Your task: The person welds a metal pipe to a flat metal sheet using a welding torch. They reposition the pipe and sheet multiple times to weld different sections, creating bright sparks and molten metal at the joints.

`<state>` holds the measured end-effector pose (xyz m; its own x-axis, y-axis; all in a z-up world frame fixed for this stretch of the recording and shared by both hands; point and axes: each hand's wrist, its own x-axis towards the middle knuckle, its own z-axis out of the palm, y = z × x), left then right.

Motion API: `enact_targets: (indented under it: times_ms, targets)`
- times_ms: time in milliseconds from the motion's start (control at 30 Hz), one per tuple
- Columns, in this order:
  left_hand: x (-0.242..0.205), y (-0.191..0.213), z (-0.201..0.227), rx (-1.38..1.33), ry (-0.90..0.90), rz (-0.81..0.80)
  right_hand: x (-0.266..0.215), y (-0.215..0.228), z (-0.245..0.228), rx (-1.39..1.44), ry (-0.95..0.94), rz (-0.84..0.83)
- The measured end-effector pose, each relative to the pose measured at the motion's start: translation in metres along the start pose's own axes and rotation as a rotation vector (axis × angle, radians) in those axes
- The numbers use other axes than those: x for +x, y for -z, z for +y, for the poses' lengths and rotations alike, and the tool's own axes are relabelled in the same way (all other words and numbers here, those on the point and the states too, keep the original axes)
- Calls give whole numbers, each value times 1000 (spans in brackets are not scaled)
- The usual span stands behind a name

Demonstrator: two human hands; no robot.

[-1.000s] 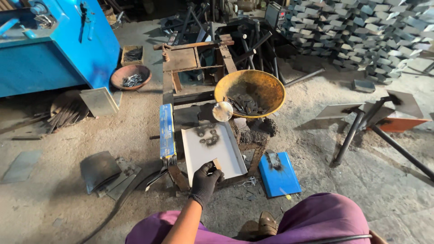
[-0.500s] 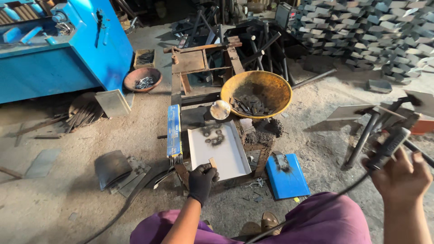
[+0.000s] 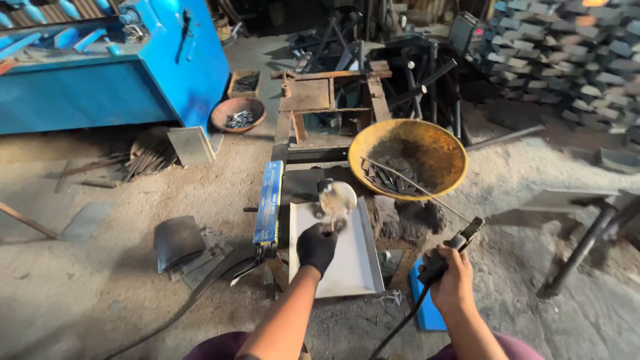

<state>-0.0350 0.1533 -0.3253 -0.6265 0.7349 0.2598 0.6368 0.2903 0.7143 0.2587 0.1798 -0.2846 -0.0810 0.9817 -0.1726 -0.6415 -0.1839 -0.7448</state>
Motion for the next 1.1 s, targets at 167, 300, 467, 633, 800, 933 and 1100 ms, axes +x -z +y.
enact_targets:
  times_ms: [167, 300, 467, 633, 800, 933, 1100]
  targets:
    - [49, -46, -24, 209, -18, 113, 35, -2, 16, -7, 0, 11]
    - [88, -71, -55, 212, -38, 19, 43, -4, 30, -50, 15, 2]
    - [98, -95, -69, 196, 15, -37, 50, -4, 34, -49, -66, 47]
    - [99, -86, -58, 344, -20, 44, 50, -7, 34, -42, -112, 67]
    - [87, -84, -45, 205, -28, 84, 38, -5, 29, -83, -82, 104]
    - [89, -80, -40, 297, 58, 35, 26, -8, 27, -215, -68, 143]
    - [89, -80, -44, 246, -12, -13, 19, -11, 33, -256, -25, 162]
